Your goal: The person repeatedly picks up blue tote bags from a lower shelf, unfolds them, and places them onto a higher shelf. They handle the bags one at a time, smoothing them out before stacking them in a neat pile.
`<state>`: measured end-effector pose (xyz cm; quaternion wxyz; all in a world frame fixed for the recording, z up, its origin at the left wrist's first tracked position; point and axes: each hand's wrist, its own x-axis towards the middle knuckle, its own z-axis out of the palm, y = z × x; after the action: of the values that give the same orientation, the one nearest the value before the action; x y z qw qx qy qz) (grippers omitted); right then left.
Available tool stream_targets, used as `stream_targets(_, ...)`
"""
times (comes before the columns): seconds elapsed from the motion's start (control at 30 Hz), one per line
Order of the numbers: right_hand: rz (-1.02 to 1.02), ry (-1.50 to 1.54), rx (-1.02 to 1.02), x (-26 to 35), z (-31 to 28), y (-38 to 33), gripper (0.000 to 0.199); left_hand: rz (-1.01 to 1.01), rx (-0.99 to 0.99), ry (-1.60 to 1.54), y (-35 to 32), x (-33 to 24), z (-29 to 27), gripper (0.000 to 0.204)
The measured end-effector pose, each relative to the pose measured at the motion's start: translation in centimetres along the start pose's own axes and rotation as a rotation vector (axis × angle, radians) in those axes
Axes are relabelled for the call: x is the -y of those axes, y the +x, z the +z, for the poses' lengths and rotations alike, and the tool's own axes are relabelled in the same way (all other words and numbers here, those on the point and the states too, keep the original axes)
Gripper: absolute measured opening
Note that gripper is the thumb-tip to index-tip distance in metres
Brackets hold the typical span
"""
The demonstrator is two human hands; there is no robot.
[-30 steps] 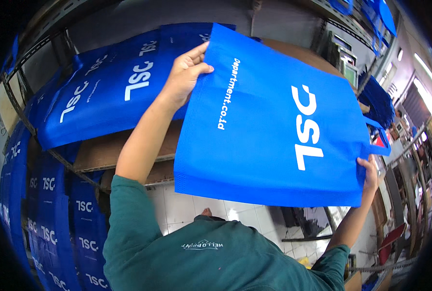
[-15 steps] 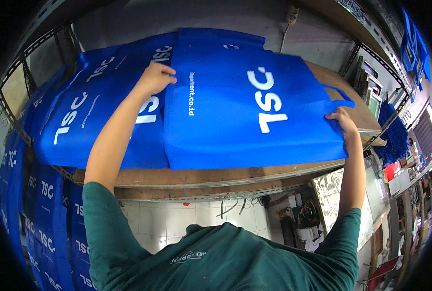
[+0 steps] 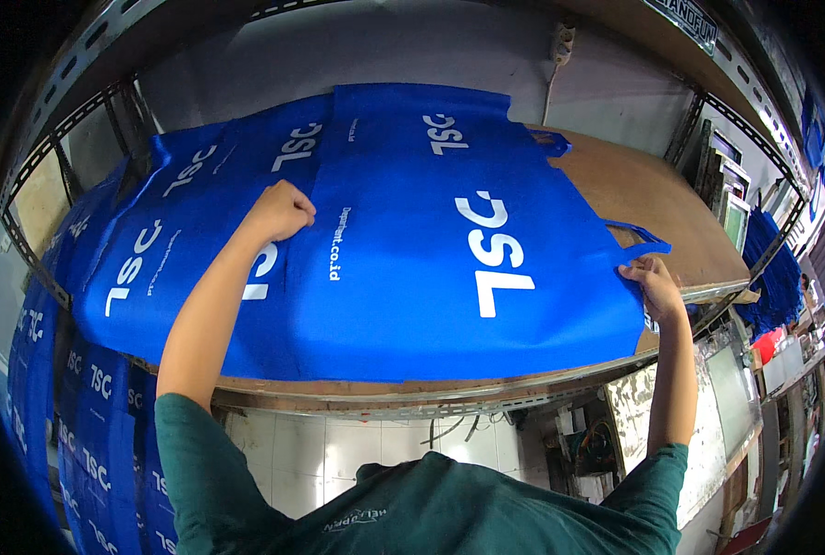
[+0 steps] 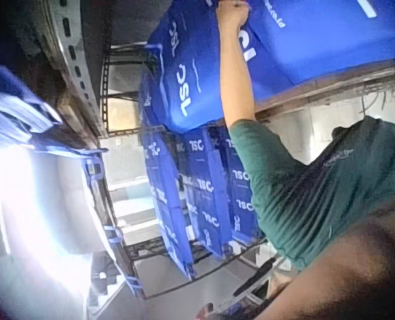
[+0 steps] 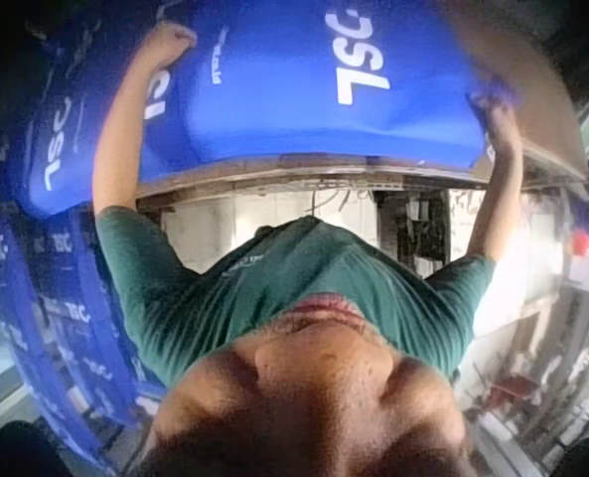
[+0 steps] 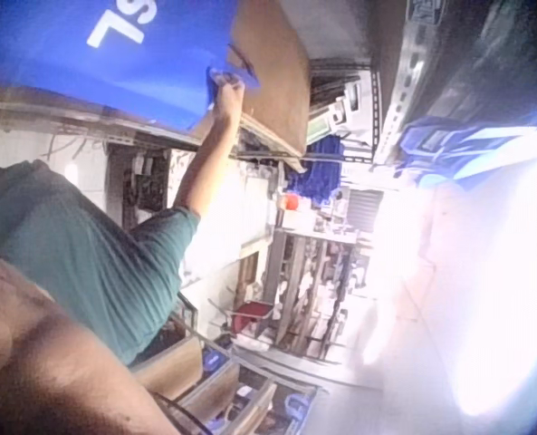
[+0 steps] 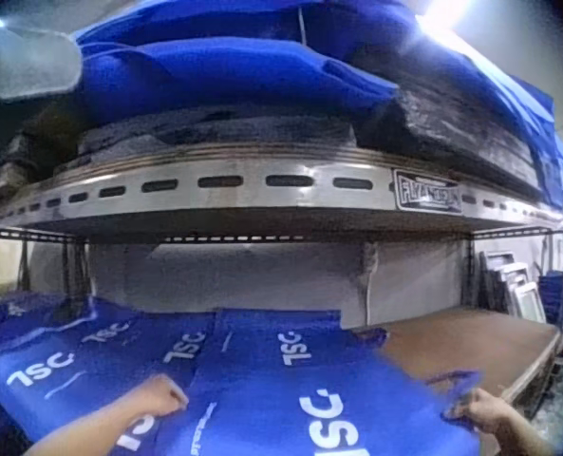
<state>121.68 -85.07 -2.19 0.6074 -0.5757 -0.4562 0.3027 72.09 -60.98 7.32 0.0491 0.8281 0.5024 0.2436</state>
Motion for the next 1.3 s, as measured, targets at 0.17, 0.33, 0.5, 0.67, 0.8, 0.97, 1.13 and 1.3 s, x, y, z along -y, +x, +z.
stream_targets(0.17,-0.087,-0.118,-0.145,-1.2,0.3,1.5,0.016,-0.007,-0.002,0.04,1.3,0.1,-0.3,0.02)
stream_targets(0.33,-0.03,-0.198,-0.168,0.1,1.0,2.0,0.019,-0.027,0.037,0.101,2.0,0.7,0.1,0.019)
stream_targets(0.5,-0.039,-0.362,-0.173,0.4,1.2,2.4,0.026,-0.022,0.052,0.124,2.8,1.1,0.3,0.018)
stream_targets(0.67,0.007,-0.484,-0.18,1.5,2.2,2.1,0.026,0.015,0.02,0.125,3.0,1.6,0.3,0.018)
stream_targets(0.8,-0.101,-0.539,-0.2,1.7,2.8,1.8,0.028,0.052,0.055,0.128,3.4,2.8,0.1,0.019)
stream_targets(0.97,-0.116,-0.835,-0.29,3.7,4.1,0.2,0.032,0.017,-0.169,0.201,0.9,1.2,-1.4,0.029)
stream_targets(1.13,-0.217,-0.707,-0.253,2.3,3.8,0.1,0.022,0.112,-0.432,-0.013,-5.0,0.2,-5.2,0.034)
stream_targets(1.3,-0.166,-0.751,-0.296,1.8,3.7,-0.5,0.023,0.536,-0.414,0.138,-14.1,-1.2,-1.5,0.06)
